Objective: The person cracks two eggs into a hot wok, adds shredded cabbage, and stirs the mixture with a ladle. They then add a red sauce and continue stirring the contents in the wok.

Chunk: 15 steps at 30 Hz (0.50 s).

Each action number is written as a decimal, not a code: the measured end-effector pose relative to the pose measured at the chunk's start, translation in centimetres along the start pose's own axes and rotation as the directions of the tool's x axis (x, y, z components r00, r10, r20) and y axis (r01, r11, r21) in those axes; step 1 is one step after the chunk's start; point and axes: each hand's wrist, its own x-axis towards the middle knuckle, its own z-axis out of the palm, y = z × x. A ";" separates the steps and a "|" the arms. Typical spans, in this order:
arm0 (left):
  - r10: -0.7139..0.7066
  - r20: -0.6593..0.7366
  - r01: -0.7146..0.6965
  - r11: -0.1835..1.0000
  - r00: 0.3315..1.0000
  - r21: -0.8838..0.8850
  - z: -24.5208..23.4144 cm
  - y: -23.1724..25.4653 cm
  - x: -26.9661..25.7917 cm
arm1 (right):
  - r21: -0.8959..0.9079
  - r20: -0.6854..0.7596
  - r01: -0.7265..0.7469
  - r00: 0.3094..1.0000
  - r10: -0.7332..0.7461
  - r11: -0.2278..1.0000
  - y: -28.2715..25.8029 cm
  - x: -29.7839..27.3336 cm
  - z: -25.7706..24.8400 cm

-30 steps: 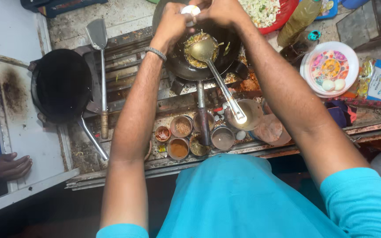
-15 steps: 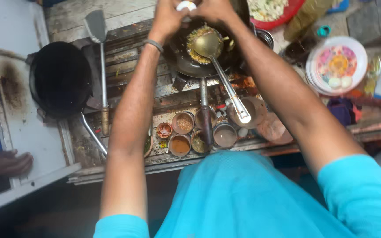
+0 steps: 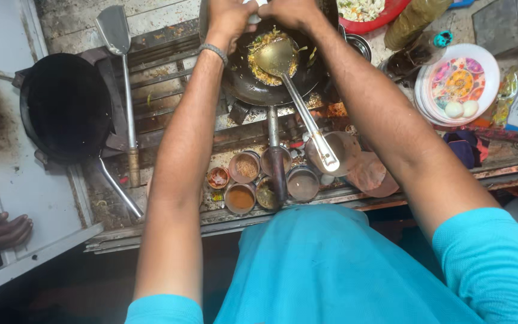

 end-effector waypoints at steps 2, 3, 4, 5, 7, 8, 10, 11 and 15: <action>0.013 -0.021 -0.014 1.000 1.000 -0.016 0.0 0.4 -0.2 | -0.083 0.006 0.040 0.999 -0.039 0.996 0.0 0.2 -0.1; 0.025 -0.035 -0.026 1.000 0.999 -0.011 0.0 0.7 -0.3 | -0.052 -0.036 0.153 0.987 -0.155 0.987 -0.1 0.3 -0.3; 0.036 -0.047 -0.036 0.999 0.998 -0.004 0.1 1.0 -0.6 | -0.025 -0.081 0.265 0.961 -0.266 0.964 -0.1 0.3 -0.4; 0.022 -0.028 -0.022 1.000 0.999 -0.015 0.0 1.4 -0.9 | -0.003 -0.128 0.373 0.920 -0.371 0.928 -0.2 0.2 -0.4; -0.011 0.017 0.011 0.999 1.000 -0.035 0.2 2.2 -1.6 | -0.069 -0.021 0.203 0.978 -0.205 0.977 -0.3 -0.3 -0.7; -0.007 -0.004 0.007 1.000 1.000 -0.022 0.1 2.7 -1.9 | -0.110 0.027 0.123 0.992 -0.120 0.986 -0.6 -0.3 -1.0; 0.003 -0.047 -0.003 1.000 0.999 0.007 0.0 3.8 -2.6 | -0.170 0.013 0.079 0.997 -0.078 0.982 -1.4 -0.4 -1.6; 0.005 -0.041 -0.006 1.000 0.999 -0.010 0.0 4.4 -2.8 | -0.199 0.004 0.057 0.998 -0.057 0.978 -1.8 -0.4 -1.9; 0.044 0.001 -0.043 0.998 0.999 -0.048 -0.4 5.7 -4.0 | -0.172 0.067 0.092 0.994 -0.082 0.981 -2.8 -0.6 -2.4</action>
